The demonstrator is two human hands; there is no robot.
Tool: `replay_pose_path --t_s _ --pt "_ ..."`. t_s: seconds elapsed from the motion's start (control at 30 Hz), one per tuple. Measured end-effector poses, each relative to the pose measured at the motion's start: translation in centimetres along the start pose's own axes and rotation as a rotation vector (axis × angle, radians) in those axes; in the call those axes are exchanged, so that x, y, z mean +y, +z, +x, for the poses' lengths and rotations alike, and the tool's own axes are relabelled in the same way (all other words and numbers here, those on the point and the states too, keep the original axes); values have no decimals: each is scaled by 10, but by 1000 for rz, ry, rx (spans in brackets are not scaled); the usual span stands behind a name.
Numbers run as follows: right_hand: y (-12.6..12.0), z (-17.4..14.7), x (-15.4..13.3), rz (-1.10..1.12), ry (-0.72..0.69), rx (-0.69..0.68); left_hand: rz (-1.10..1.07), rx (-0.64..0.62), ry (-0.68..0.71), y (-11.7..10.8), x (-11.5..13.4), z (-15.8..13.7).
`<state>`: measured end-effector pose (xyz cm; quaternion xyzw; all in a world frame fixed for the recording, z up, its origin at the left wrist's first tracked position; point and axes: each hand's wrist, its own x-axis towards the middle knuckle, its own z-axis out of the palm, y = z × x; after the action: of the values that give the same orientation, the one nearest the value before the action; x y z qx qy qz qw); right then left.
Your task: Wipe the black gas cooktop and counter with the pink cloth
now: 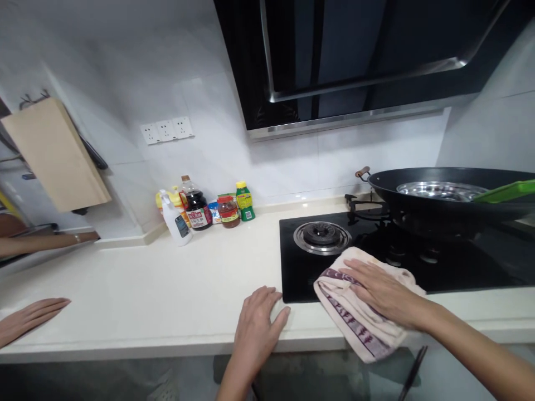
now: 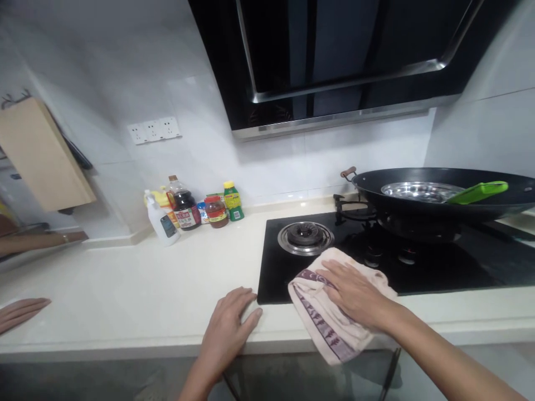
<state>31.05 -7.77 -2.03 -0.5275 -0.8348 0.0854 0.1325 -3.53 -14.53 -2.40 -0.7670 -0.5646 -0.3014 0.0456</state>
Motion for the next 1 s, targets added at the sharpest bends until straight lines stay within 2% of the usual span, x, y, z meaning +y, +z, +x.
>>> replay_pose_path --t_s 0.13,0.23,0.43,0.57,0.7,0.87,1.0 --pt "2 -37 41 -50 46 169 -9 -14 -6 -1 1 2" --pt "8 -47 61 -98 109 279 -12 -9 -3 0 1 2" --pt "20 -49 66 -239 150 433 0 -14 -4 2 -2 0" --pt "10 -55 70 -324 247 464 3 -23 8 2 -3 1" --pt "-9 -45 76 -232 434 440 -3 -12 14 2 -2 2" --pt "-20 -15 89 -117 441 490 2 14 21 3 0 2" --pt "-26 -4 106 6 466 530 8 14 27 3 0 2"
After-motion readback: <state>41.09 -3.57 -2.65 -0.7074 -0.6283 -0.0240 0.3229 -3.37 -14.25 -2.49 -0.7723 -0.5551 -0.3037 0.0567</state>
